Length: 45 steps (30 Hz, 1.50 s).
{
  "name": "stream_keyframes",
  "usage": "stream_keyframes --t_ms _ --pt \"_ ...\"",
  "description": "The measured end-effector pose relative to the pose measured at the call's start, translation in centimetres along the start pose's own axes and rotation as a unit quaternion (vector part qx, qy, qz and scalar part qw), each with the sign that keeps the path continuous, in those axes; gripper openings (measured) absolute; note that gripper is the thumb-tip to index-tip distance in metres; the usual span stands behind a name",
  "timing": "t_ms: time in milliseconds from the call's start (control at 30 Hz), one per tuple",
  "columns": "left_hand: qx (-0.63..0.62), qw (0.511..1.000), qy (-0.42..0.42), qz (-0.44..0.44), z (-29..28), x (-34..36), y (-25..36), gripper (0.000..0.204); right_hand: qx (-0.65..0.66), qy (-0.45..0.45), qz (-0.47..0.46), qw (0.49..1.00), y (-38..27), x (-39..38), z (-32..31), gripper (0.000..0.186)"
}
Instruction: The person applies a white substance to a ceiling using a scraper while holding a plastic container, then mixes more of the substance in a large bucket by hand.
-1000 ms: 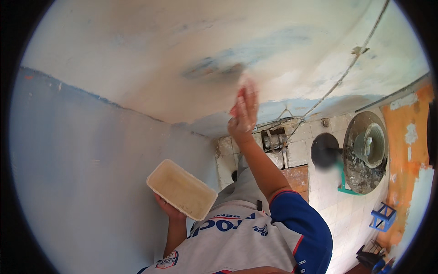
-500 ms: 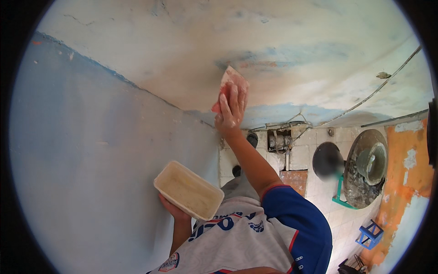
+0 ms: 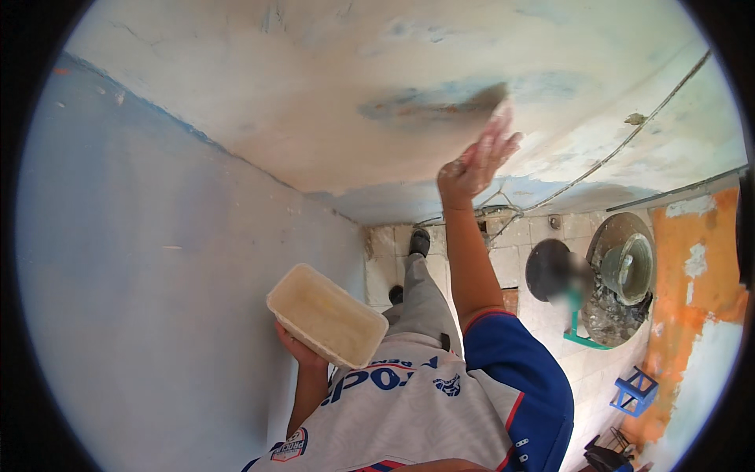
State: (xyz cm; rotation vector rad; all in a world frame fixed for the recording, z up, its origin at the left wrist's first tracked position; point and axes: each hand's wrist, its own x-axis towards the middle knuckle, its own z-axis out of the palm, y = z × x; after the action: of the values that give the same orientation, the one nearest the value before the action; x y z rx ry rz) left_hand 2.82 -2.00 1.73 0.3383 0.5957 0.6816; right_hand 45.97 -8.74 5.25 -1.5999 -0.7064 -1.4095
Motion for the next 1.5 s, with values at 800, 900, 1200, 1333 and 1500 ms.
stream_keyframes --t_ms 800,900,1200,1333,1500 --pt "0.002 0.999 0.022 0.025 -0.4 -0.9 1.0 0.069 -0.048 0.003 0.045 0.998 0.0 0.1 -1.5 0.049" --pt "0.007 1.0 -0.003 0.009 0.4 0.3 1.2 0.069 0.043 -0.124 0.04 0.991 -2.4 -1.5 0.6 0.049" --pt "0.009 0.998 -0.038 0.056 2.2 3.8 1.8 0.077 0.439 -0.207 0.534 0.692 -13.2 1.7 -10.1 0.029" --pt "0.009 0.991 -0.097 0.092 6.2 6.2 2.6 0.083 0.521 -0.246 0.545 0.609 -15.0 6.3 -13.1 0.033" --pt "0.04 0.973 -0.145 0.173 9.4 8.7 2.5 0.084 0.398 -0.43 0.338 0.736 -19.3 9.9 -16.2 0.033"
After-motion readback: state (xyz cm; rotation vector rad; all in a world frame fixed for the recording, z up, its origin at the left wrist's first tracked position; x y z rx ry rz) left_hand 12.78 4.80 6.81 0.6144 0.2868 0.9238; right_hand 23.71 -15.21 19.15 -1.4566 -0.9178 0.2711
